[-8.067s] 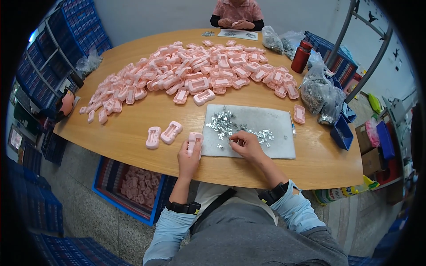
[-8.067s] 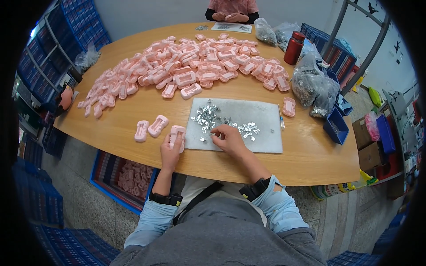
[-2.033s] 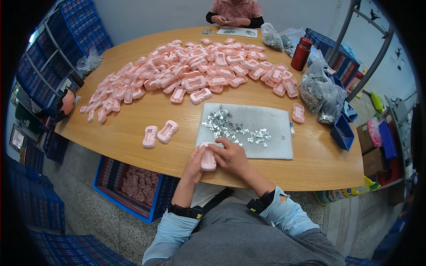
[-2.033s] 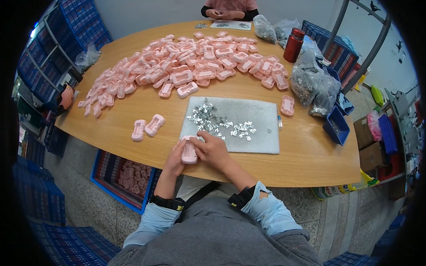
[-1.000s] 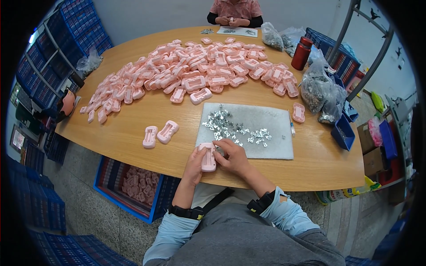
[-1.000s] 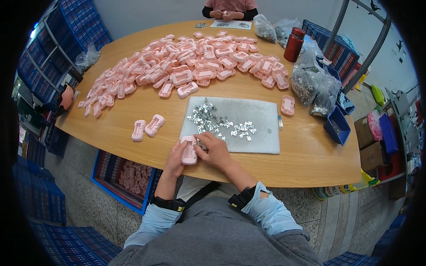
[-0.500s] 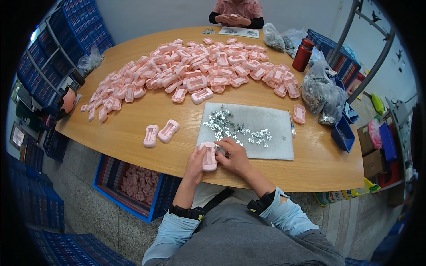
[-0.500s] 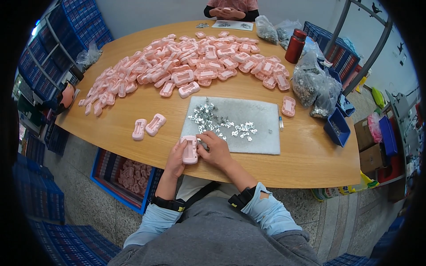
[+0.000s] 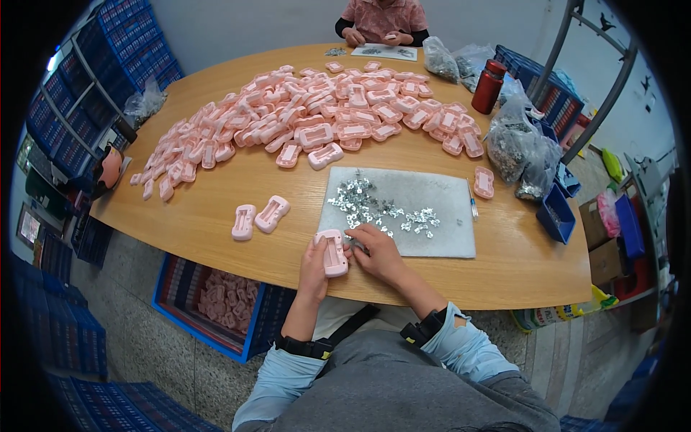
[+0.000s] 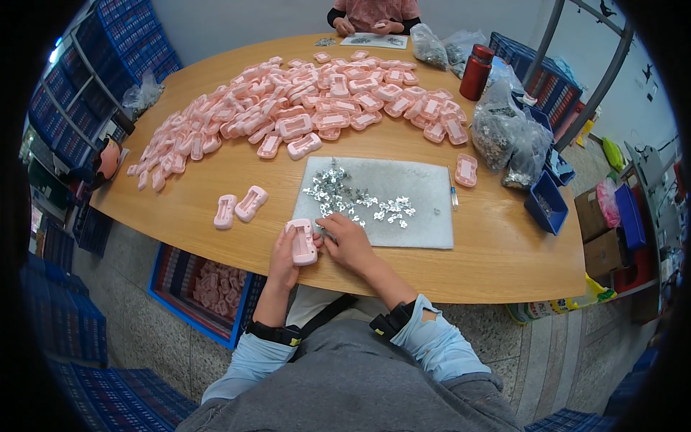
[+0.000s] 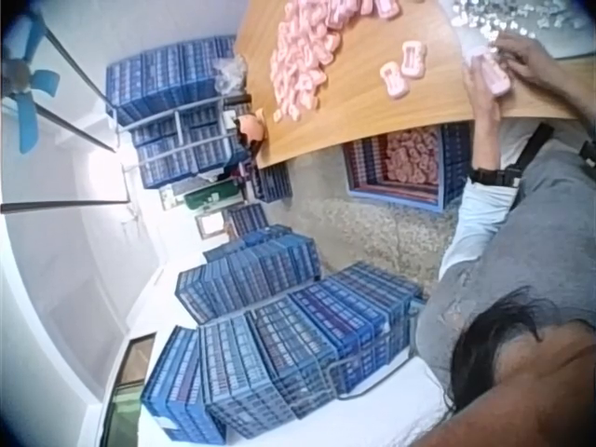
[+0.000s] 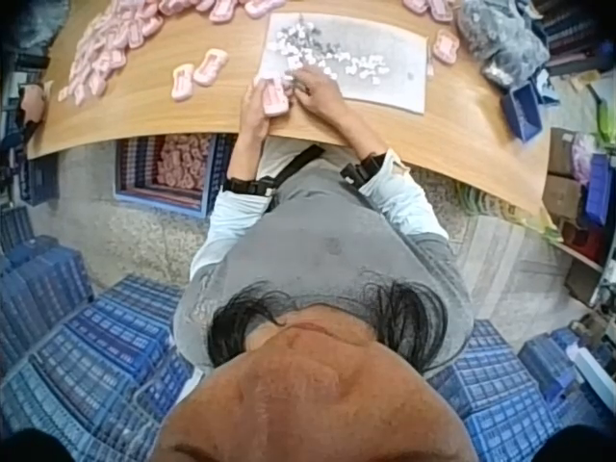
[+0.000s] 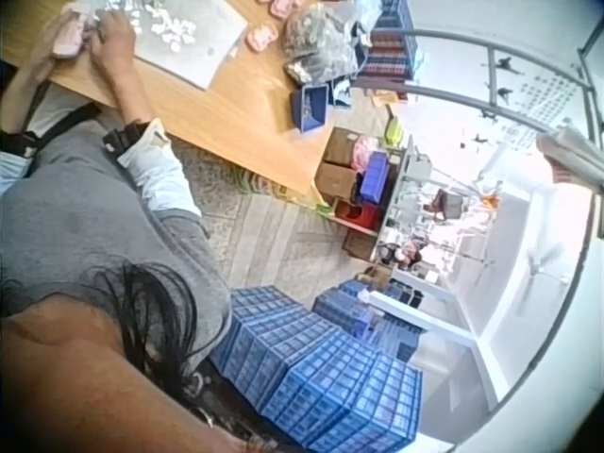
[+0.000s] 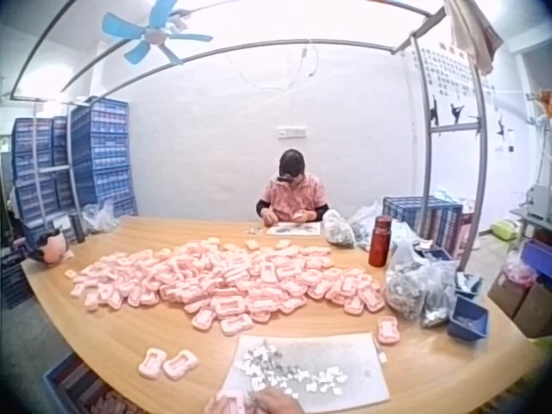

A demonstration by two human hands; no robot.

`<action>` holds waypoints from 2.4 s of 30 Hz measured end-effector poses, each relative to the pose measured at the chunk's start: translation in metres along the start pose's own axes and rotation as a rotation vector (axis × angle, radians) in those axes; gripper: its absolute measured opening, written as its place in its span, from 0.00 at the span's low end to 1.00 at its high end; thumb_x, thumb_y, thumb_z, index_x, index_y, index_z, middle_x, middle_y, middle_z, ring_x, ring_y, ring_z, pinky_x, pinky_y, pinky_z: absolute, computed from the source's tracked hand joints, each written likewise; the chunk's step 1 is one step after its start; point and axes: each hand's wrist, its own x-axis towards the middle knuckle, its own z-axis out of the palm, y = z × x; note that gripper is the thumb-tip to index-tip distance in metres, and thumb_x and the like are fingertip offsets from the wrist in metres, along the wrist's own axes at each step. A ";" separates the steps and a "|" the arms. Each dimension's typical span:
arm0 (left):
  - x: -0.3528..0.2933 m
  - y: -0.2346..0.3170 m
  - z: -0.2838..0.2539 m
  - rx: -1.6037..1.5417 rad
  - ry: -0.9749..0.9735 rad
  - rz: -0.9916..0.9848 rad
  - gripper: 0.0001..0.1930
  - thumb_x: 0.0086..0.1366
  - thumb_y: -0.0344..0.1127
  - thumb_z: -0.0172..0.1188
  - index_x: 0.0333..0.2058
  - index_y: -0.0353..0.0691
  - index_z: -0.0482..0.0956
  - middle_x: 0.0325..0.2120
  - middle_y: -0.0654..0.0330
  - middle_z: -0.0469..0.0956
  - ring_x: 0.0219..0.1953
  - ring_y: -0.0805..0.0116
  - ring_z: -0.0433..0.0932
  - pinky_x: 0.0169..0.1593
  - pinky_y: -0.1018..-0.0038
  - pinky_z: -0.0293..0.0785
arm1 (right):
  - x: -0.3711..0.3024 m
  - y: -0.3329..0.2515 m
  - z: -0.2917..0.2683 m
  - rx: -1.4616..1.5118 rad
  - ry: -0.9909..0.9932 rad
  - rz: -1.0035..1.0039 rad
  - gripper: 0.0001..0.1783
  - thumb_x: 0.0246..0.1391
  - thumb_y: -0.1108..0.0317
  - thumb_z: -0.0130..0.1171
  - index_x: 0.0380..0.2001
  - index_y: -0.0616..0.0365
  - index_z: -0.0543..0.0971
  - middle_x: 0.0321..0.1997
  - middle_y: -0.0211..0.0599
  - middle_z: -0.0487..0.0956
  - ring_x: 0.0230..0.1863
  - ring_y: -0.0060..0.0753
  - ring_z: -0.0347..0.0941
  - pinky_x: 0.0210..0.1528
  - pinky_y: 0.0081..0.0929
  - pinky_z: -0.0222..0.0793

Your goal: The person is assembling small silver components into pink plastic housing units at a factory workstation.

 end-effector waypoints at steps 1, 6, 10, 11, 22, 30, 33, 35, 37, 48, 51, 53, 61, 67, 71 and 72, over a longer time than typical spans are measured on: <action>0.000 0.000 0.000 -0.001 -0.001 -0.002 0.17 0.67 0.44 0.41 0.45 0.36 0.66 0.33 0.50 0.75 0.32 0.65 0.77 0.36 0.73 0.76 | 0.000 0.002 0.001 -0.001 0.000 0.002 0.18 0.41 0.76 0.56 0.41 0.57 0.74 0.37 0.38 0.74 0.33 0.39 0.72 0.31 0.27 0.70; 0.002 0.001 -0.006 -0.031 -0.037 -0.080 0.24 0.68 0.49 0.31 0.45 0.34 0.68 0.33 0.49 0.76 0.32 0.64 0.78 0.36 0.72 0.75 | -0.001 0.003 0.004 0.001 0.026 0.020 0.16 0.44 0.78 0.53 0.40 0.57 0.75 0.37 0.40 0.74 0.30 0.40 0.73 0.31 0.27 0.69; 0.001 0.002 -0.006 -0.029 -0.056 -0.097 0.25 0.68 0.50 0.32 0.44 0.34 0.68 0.33 0.48 0.77 0.32 0.63 0.78 0.36 0.72 0.76 | 0.001 -0.006 0.002 0.068 0.193 0.113 0.14 0.45 0.78 0.52 0.38 0.60 0.75 0.36 0.42 0.73 0.30 0.39 0.73 0.31 0.28 0.69; 0.002 0.002 -0.006 -0.034 -0.059 -0.104 0.25 0.68 0.50 0.32 0.44 0.34 0.68 0.33 0.49 0.77 0.31 0.63 0.78 0.35 0.72 0.76 | 0.002 -0.010 -0.001 0.151 0.207 0.170 0.14 0.46 0.77 0.54 0.39 0.60 0.75 0.36 0.41 0.73 0.28 0.34 0.72 0.29 0.25 0.69; 0.005 -0.003 -0.012 0.087 -0.056 -0.040 0.18 0.69 0.44 0.35 0.45 0.37 0.67 0.37 0.58 0.73 0.37 0.72 0.75 0.39 0.74 0.73 | 0.000 -0.017 0.009 0.312 0.092 0.151 0.17 0.45 0.74 0.58 0.41 0.61 0.75 0.32 0.31 0.72 0.20 0.15 0.64 0.21 0.15 0.61; -0.004 0.000 -0.003 0.320 -0.093 0.008 0.17 0.70 0.43 0.34 0.46 0.38 0.65 0.38 0.58 0.72 0.39 0.73 0.73 0.42 0.76 0.71 | 0.007 -0.023 0.011 0.139 0.096 0.184 0.15 0.38 0.70 0.59 0.34 0.61 0.75 0.28 0.36 0.71 0.19 0.24 0.66 0.22 0.21 0.64; -0.006 -0.003 -0.001 0.245 -0.041 -0.023 0.17 0.70 0.43 0.35 0.47 0.38 0.65 0.39 0.59 0.71 0.40 0.73 0.73 0.43 0.76 0.71 | 0.006 -0.021 0.014 0.113 0.139 0.136 0.15 0.37 0.71 0.59 0.33 0.61 0.75 0.27 0.36 0.71 0.18 0.25 0.66 0.21 0.21 0.64; -0.009 0.001 0.000 0.191 -0.037 -0.052 0.17 0.69 0.43 0.35 0.47 0.38 0.65 0.40 0.59 0.71 0.41 0.73 0.72 0.44 0.76 0.70 | 0.005 -0.019 0.016 0.121 0.158 0.111 0.15 0.37 0.72 0.59 0.33 0.61 0.75 0.27 0.36 0.70 0.17 0.25 0.66 0.21 0.21 0.64; -0.011 0.003 0.001 0.137 -0.030 -0.081 0.17 0.69 0.42 0.36 0.48 0.38 0.65 0.40 0.59 0.71 0.41 0.74 0.72 0.44 0.76 0.70 | 0.005 -0.017 0.017 0.153 0.166 0.089 0.14 0.37 0.72 0.58 0.33 0.62 0.74 0.26 0.35 0.70 0.17 0.24 0.66 0.20 0.20 0.64; -0.004 0.001 -0.007 0.052 -0.056 -0.155 0.16 0.65 0.44 0.48 0.41 0.36 0.71 0.31 0.62 0.76 0.30 0.78 0.75 0.33 0.81 0.73 | 0.000 -0.016 0.014 0.202 0.160 0.174 0.15 0.36 0.71 0.59 0.33 0.61 0.74 0.28 0.39 0.71 0.24 0.37 0.70 0.27 0.27 0.67; -0.005 0.001 -0.005 0.081 -0.036 -0.126 0.16 0.64 0.44 0.50 0.40 0.35 0.72 0.30 0.62 0.76 0.28 0.79 0.75 0.32 0.82 0.73 | 0.000 -0.017 0.014 0.212 0.167 0.176 0.14 0.36 0.71 0.58 0.32 0.61 0.74 0.28 0.39 0.70 0.24 0.36 0.69 0.26 0.27 0.67; -0.005 0.000 -0.004 0.094 -0.022 -0.117 0.16 0.64 0.44 0.51 0.39 0.35 0.73 0.29 0.62 0.76 0.28 0.79 0.75 0.31 0.82 0.73 | 0.000 -0.016 0.014 0.224 0.166 0.184 0.14 0.36 0.72 0.58 0.32 0.61 0.74 0.28 0.39 0.70 0.23 0.35 0.69 0.26 0.26 0.66; -0.004 -0.004 -0.004 0.186 -0.011 -0.083 0.17 0.64 0.45 0.51 0.37 0.34 0.74 0.28 0.63 0.76 0.27 0.80 0.74 0.31 0.84 0.72 | -0.001 -0.016 0.011 0.231 0.164 0.197 0.14 0.35 0.71 0.59 0.31 0.61 0.74 0.28 0.38 0.71 0.23 0.35 0.69 0.26 0.26 0.67; -0.003 -0.002 -0.005 0.187 -0.041 -0.093 0.17 0.65 0.44 0.49 0.39 0.33 0.73 0.28 0.63 0.76 0.27 0.81 0.74 0.31 0.84 0.71 | -0.001 -0.016 0.010 0.178 0.178 0.156 0.15 0.35 0.72 0.58 0.32 0.62 0.74 0.28 0.38 0.71 0.23 0.33 0.70 0.25 0.25 0.67; -0.002 -0.004 -0.011 0.187 -0.073 -0.096 0.16 0.65 0.43 0.49 0.39 0.33 0.73 0.30 0.63 0.76 0.30 0.81 0.74 0.33 0.83 0.72 | -0.001 -0.018 0.008 0.188 0.161 0.172 0.15 0.35 0.73 0.58 0.32 0.62 0.74 0.28 0.38 0.71 0.24 0.32 0.70 0.25 0.24 0.67; -0.003 -0.004 -0.011 0.181 -0.082 -0.091 0.16 0.65 0.42 0.49 0.40 0.33 0.73 0.31 0.63 0.76 0.31 0.81 0.75 0.33 0.83 0.72 | 0.000 -0.019 0.007 0.188 0.150 0.161 0.15 0.35 0.73 0.58 0.32 0.62 0.74 0.29 0.38 0.71 0.24 0.32 0.70 0.25 0.24 0.67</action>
